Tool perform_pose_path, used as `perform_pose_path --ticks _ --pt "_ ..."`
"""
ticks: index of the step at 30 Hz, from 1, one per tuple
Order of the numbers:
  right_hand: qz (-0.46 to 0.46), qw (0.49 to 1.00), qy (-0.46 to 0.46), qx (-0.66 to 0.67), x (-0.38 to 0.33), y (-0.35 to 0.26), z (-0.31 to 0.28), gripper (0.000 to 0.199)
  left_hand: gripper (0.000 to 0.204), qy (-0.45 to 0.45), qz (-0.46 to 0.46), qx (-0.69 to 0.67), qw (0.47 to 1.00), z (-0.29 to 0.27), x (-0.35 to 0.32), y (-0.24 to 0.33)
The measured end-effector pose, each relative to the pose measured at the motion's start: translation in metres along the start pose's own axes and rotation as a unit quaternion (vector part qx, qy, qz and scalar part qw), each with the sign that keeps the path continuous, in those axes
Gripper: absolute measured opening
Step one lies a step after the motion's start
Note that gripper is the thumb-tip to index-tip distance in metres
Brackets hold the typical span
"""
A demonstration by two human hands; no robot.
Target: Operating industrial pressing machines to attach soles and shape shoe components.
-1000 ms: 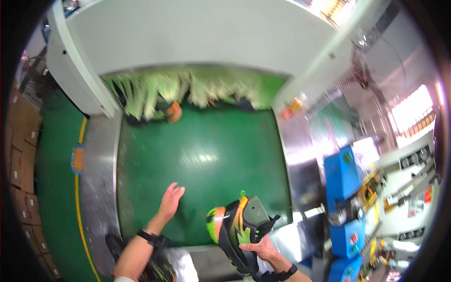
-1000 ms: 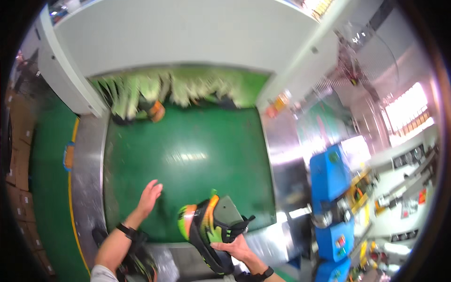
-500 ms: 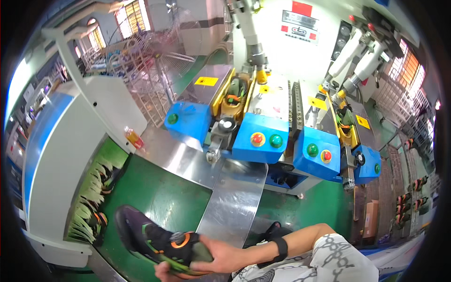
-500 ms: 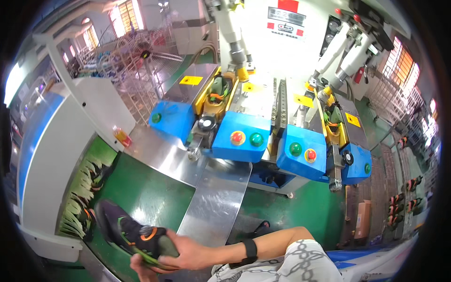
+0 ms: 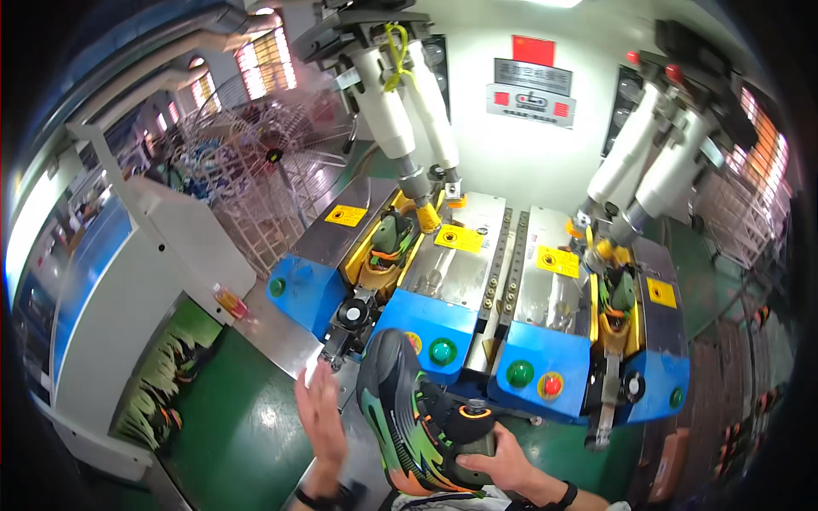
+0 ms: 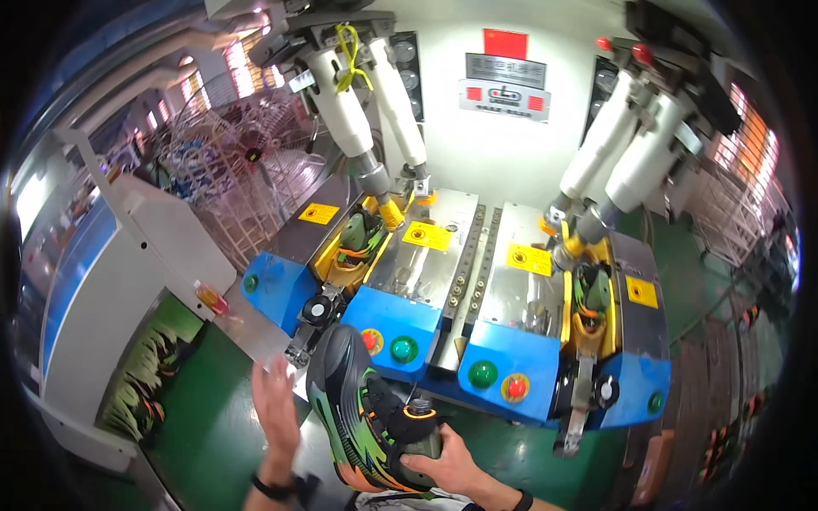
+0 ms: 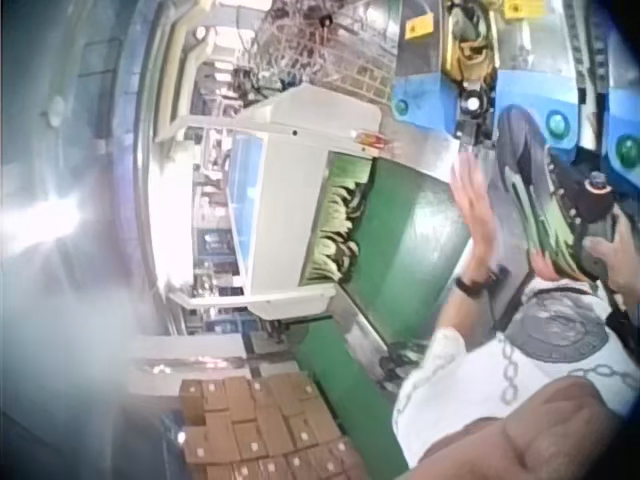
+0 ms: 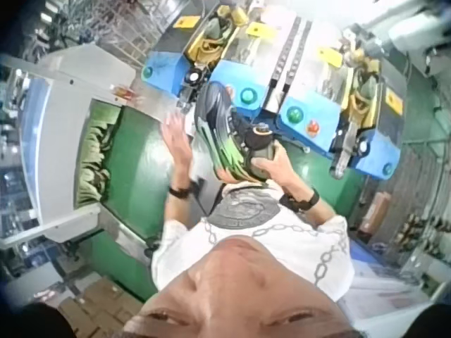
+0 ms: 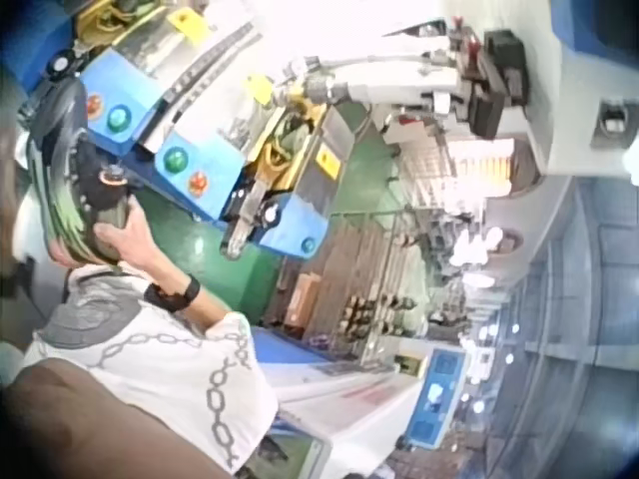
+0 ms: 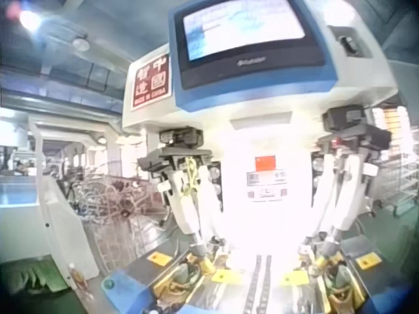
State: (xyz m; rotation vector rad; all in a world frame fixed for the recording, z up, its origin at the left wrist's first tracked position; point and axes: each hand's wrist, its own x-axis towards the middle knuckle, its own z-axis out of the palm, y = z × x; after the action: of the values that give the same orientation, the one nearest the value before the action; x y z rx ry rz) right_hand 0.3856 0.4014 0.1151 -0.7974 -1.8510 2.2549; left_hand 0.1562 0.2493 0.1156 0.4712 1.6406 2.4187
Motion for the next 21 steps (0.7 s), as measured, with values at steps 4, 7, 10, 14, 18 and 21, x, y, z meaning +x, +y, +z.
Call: perform_pose_path --ticks 4,7,10,14,18,21 --pt "-0.089 0.995 0.029 0.024 0.025 -0.032 -0.015 0.056 0.08 -0.145 -0.052 0.117 0.981 0.053 0.174 -0.052" --pt "-0.081 0.994 0.075 0.028 0.044 -0.08 -0.002 0.044 0.082 -0.195 -0.179 0.245 0.933 0.088 0.319 -0.117" --pt "-0.028 0.99 0.123 0.058 0.059 -0.064 0.009 0.041 0.046 -0.356 -0.105 0.375 0.85 0.12 0.396 -0.164" --pt "0.031 0.978 0.202 0.025 0.087 -0.081 0.02 0.035 0.031 -0.4 -0.226 0.253 0.851 0.128 0.423 -0.18" --pt "0.032 0.981 0.192 -0.017 0.119 -0.111 0.019 0.044 0.04 -0.58 0.252 0.147 0.761 0.103 0.479 -0.134" --pt "0.039 0.967 0.252 -0.006 0.135 -0.122 0.04 0.055 0.065 -0.272 -0.234 -0.057 0.932 0.033 0.421 -0.076"
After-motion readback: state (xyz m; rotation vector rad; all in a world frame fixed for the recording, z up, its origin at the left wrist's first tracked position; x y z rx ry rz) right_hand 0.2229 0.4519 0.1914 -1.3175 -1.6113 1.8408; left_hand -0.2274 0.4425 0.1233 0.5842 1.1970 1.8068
